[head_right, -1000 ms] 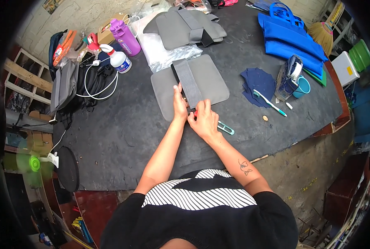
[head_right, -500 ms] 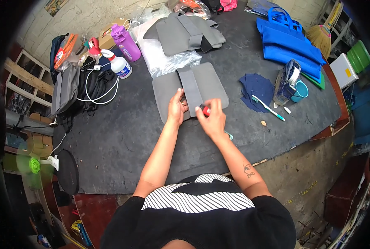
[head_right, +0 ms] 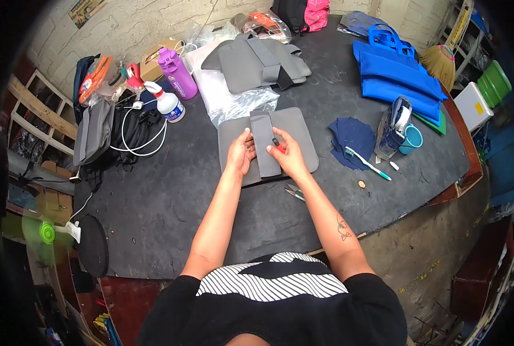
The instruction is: Trimming excess material and assembling components of a grey fabric pouch using a utility knife and scissors.
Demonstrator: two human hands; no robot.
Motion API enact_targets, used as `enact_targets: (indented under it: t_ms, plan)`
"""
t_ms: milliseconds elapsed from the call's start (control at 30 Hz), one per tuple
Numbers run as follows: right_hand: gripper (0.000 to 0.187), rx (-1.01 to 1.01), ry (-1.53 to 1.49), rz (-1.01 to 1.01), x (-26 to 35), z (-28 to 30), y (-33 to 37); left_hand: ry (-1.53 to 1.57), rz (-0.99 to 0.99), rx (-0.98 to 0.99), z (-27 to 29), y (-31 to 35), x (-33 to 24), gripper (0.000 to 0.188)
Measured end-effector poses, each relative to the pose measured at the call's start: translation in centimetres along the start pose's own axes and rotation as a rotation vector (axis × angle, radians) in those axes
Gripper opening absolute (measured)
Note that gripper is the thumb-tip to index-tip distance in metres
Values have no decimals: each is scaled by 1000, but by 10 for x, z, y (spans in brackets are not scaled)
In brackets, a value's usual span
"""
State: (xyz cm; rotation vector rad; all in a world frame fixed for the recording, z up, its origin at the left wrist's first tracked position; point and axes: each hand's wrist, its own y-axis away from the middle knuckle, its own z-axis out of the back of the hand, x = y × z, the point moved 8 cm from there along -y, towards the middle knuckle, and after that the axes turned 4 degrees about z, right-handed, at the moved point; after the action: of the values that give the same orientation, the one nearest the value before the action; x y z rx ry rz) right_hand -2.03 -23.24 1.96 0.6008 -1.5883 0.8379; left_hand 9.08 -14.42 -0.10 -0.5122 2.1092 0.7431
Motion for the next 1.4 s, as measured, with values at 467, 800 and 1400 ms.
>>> enact_targets:
  t_ms: [467,800,1400]
  plan:
    - [59,55,100,-80,7,-15,47,-53,-52,-156,17,-13,-24,14]
    - [61,100,275,31,13,-22,63,55,-127,-220,31,-14,-27,25]
    - [62,123,300,54,40,-35,95,182,-349,-312,22,36,-54,57]
